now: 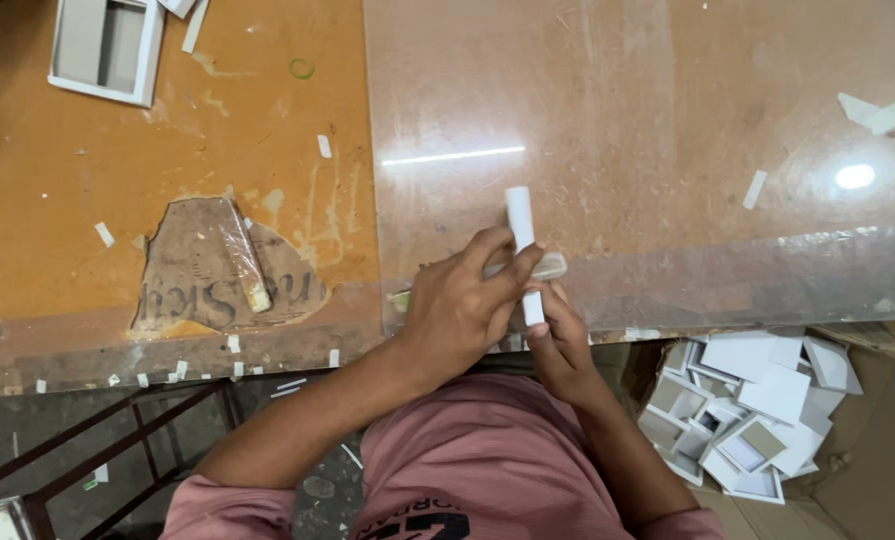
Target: The person repeatedly picks up small white rectangular frames and a flat white insert, aligns them, and presses the insert into the frame using a small white tool. Finished units are placed on the table while more frames and inserts are taken from nearby stacks.
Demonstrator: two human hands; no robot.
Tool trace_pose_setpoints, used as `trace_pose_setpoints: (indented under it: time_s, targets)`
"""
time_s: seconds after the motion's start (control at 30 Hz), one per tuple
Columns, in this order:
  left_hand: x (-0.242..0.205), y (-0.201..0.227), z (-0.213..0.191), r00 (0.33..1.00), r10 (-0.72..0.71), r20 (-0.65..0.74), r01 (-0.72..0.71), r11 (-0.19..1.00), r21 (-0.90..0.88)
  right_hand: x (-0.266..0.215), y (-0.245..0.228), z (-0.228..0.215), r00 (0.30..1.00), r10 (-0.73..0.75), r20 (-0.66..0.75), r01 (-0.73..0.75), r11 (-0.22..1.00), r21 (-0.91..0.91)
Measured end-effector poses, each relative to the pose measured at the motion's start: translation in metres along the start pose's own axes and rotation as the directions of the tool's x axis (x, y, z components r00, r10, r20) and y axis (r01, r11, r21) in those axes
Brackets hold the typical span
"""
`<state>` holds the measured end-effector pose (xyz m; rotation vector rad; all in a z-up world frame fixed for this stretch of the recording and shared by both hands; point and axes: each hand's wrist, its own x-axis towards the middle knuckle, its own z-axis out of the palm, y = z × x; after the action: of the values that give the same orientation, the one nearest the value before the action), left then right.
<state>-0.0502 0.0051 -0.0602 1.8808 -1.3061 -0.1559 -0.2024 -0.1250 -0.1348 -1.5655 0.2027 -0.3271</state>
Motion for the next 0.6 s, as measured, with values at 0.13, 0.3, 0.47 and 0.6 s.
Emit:
trace_pose_setpoints:
  time_s: [0.13, 0.3, 0.47, 0.6]
  targets:
    - [0.025, 0.02, -0.022, 0.998, 0.02, 0.063, -0.029, 0.991, 0.133, 0.008, 0.005, 0.006, 0.996, 0.089, -0.004, -0.086, 0.969, 0.23]
    - [0.049, 0.01, -0.047, 0.995, -0.091, -0.034, 0.097, 0.938, 0.332, 0.004, 0.005, 0.014, 0.989, -0.131, -0.075, 0.125, 0.989, -0.083]
    - [0.059, 0.047, -0.057, 0.994, 0.109, 0.031, -0.113, 0.979, 0.167, 0.01, 0.003, 0.007, 0.996, 0.086, -0.025, -0.081, 0.985, 0.152]
    - [0.069, 0.024, -0.069, 0.972, -0.231, -0.042, 0.234, 0.937, 0.26, 0.003, -0.001, -0.002, 0.996, -0.079, 0.036, 0.079, 0.997, 0.008]
